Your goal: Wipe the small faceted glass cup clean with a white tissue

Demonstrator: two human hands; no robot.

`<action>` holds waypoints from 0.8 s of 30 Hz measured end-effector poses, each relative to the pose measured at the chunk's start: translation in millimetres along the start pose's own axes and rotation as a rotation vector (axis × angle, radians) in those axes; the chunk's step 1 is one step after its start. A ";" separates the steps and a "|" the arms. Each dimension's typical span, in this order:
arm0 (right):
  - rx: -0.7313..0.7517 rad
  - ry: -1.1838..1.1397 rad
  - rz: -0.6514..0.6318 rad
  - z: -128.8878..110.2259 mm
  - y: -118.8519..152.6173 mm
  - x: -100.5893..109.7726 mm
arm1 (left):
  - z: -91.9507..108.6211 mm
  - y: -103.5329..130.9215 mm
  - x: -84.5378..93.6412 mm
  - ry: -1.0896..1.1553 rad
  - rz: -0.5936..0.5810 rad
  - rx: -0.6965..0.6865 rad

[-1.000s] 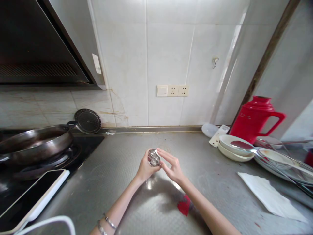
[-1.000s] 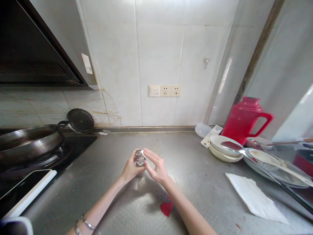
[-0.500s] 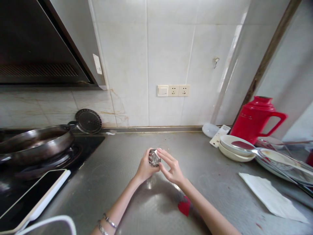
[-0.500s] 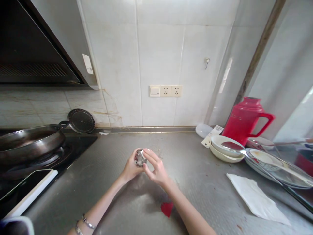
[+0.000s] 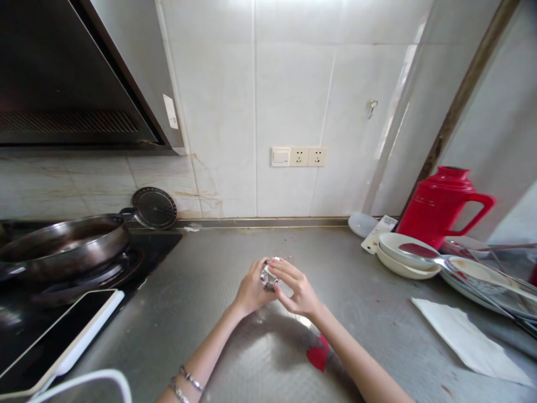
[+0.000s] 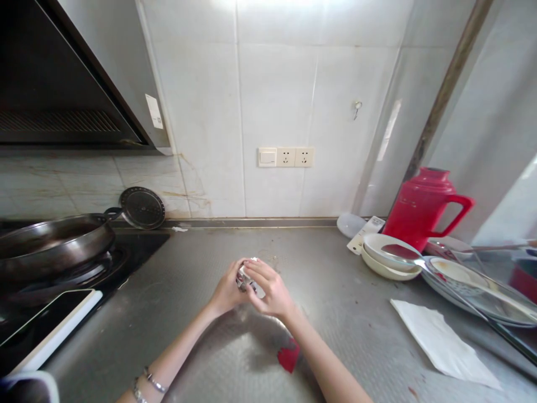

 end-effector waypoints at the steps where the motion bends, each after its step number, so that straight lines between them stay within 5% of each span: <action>1: 0.016 -0.024 -0.017 -1.5 -0.6 -1.0 | 0.5 0.0 -0.8 -0.009 -0.012 -0.024; 9: -0.176 -0.033 0.059 6.7 0.0 2.3 | 12.7 0.1 0.8 0.017 0.025 -0.044; 17: 0.029 -0.010 0.012 -5.3 -0.4 -5.9 | 15.6 -3.3 4.2 0.191 0.000 -0.032; 24: -0.165 -0.046 0.082 8.8 0.2 -0.2 | 18.8 0.0 -2.8 0.262 -0.038 0.024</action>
Point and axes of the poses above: each hand's wrist, its own y-axis away from the middle knuckle, its own x-axis out of the back of the hand, z = x × y, the point moved 3 cm from there along -y, towards the middle knuckle, and after that the axes turned 1 degree about -z, right-handed, at the moved point
